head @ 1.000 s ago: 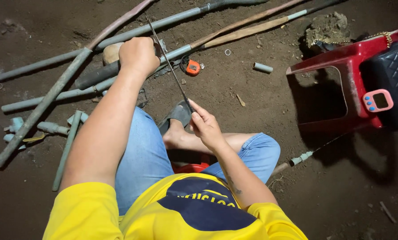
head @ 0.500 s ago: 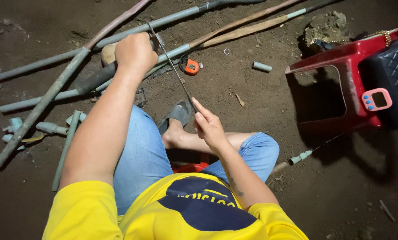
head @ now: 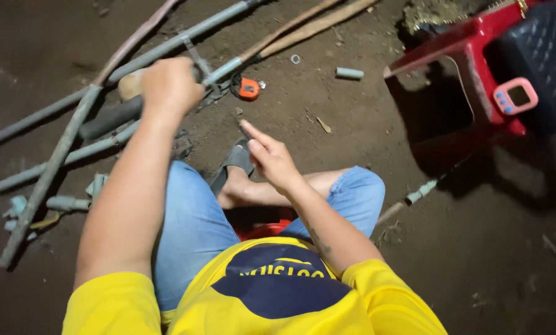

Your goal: The person sits on a small stool and uses a hand saw to cut a grey PVC pipe that is resting on a rock. They hold the pipe with their left hand and saw with their right hand, performing a repetitive back-and-forth motion.

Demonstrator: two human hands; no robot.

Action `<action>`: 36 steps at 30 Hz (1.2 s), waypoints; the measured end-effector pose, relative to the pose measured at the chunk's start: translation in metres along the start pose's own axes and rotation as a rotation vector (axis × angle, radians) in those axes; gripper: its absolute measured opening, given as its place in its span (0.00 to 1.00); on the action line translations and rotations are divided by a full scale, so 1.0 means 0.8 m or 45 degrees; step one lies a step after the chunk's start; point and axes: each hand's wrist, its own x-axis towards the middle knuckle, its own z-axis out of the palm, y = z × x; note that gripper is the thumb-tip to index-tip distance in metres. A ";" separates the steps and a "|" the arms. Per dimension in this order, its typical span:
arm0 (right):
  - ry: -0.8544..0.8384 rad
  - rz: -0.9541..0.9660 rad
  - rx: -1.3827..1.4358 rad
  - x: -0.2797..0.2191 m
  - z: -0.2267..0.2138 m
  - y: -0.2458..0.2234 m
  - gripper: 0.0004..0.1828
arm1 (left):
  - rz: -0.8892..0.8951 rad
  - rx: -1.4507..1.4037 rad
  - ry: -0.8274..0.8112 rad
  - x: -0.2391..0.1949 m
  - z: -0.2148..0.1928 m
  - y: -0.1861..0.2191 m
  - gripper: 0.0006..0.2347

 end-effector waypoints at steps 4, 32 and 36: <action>0.023 -0.152 0.018 -0.020 0.009 0.023 0.25 | -0.038 0.003 0.012 -0.010 -0.013 -0.037 0.13; -0.001 -0.079 0.056 0.022 0.011 0.052 0.23 | -0.031 0.152 -0.065 -0.028 -0.026 0.014 0.15; -0.006 -0.035 -0.007 0.005 0.001 0.051 0.24 | -0.040 0.073 0.028 -0.012 0.002 -0.017 0.13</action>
